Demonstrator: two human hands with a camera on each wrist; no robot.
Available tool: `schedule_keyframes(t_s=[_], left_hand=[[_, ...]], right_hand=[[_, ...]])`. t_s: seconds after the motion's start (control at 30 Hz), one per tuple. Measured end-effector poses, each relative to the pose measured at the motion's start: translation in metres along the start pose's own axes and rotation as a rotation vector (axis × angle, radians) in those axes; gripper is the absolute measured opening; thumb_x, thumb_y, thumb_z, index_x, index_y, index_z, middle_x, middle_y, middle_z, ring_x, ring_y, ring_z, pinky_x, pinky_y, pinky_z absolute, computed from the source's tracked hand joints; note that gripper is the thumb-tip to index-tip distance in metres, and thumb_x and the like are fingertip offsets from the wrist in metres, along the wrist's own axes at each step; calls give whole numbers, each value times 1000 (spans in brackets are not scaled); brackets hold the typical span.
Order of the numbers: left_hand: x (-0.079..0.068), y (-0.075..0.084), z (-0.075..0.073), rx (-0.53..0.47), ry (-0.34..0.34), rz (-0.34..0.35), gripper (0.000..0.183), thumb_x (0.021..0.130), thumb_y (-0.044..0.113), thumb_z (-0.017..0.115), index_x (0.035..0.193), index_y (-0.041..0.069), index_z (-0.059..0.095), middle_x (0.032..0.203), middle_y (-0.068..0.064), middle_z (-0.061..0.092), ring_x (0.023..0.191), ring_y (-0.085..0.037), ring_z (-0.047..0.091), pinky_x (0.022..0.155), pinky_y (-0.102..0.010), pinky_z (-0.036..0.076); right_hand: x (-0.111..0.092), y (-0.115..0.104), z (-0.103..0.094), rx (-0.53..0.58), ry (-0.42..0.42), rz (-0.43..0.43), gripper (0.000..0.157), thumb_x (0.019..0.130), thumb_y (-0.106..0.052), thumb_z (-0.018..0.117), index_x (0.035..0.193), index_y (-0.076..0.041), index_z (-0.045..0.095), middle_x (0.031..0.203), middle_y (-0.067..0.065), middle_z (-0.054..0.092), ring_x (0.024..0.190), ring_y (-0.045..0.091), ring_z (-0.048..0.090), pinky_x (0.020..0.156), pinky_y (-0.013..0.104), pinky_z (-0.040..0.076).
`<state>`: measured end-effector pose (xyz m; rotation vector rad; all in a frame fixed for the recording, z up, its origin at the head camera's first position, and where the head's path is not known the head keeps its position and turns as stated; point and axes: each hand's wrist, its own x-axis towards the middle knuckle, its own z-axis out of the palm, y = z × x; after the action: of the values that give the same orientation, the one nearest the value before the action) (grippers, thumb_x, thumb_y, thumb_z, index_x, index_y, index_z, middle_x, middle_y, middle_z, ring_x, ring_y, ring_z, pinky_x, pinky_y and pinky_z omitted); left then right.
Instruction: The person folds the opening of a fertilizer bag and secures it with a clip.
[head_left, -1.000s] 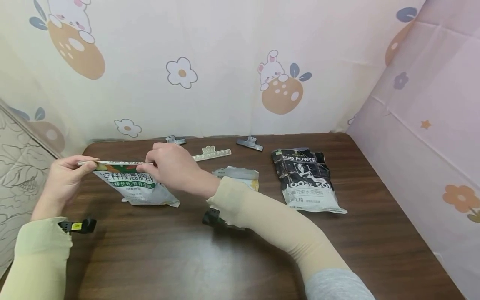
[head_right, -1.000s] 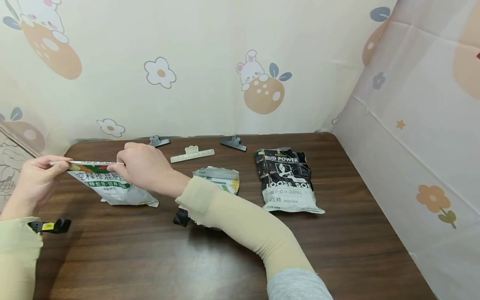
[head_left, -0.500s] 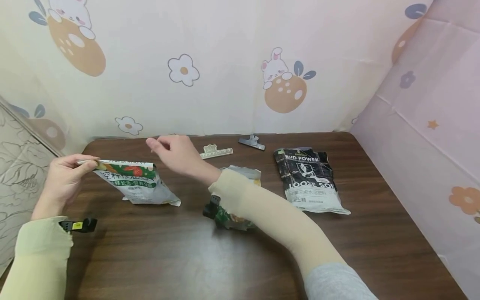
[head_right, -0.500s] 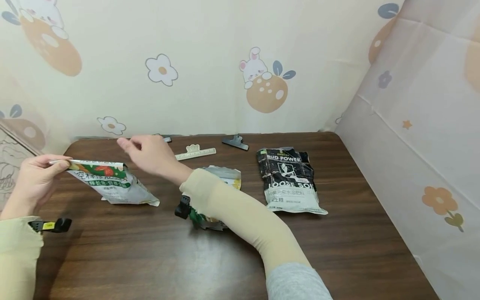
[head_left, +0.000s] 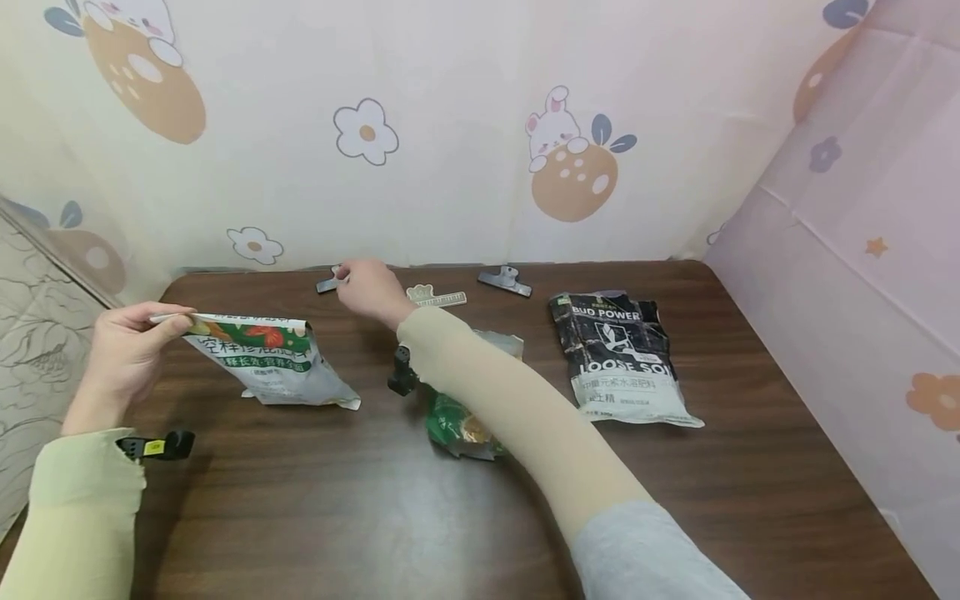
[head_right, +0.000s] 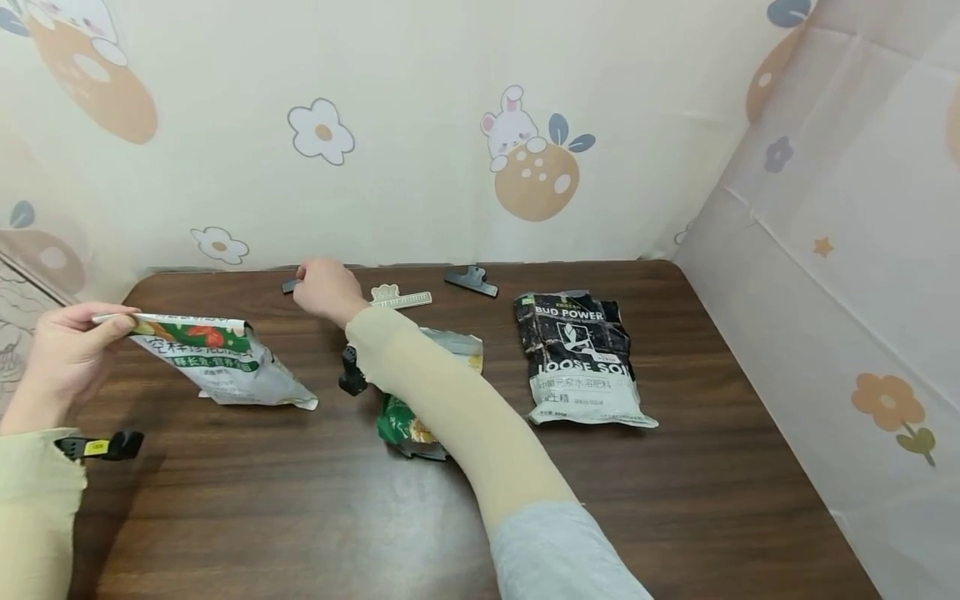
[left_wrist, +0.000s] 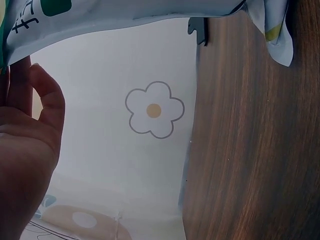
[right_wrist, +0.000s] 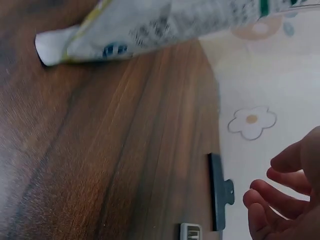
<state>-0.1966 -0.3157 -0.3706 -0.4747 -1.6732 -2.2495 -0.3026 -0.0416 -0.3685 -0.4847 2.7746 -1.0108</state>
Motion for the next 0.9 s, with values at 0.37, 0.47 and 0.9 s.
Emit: schedule_keyframes(t_s=[0.37, 0.47, 0.9], left_hand=[[-2, 9, -8, 65, 20, 22, 17, 86, -24, 60, 90, -13, 73, 80, -8, 74, 71, -10, 65, 67, -17, 53], [-2, 7, -6, 7, 16, 26, 14, 85, -24, 60, 90, -16, 71, 80, -11, 74, 71, -13, 67, 67, -19, 54], [0, -1, -2, -83, -66, 40, 14, 86, -25, 59, 91, -19, 70, 82, -16, 73, 73, -16, 68, 69, -22, 55]], right_hand=[[31, 4, 21, -349, -85, -41, 50, 98, -16, 50, 147, -23, 50, 148, -6, 47, 133, 11, 45, 92, 24, 45], [34, 6, 24, -403, -102, -30, 52, 99, -19, 49, 151, -24, 45, 153, -3, 39, 139, 14, 37, 94, 25, 45], [48, 19, 33, -556, -147, -5, 55, 102, -27, 50, 155, -28, 36, 154, 0, 36, 140, 17, 33, 104, 32, 40]])
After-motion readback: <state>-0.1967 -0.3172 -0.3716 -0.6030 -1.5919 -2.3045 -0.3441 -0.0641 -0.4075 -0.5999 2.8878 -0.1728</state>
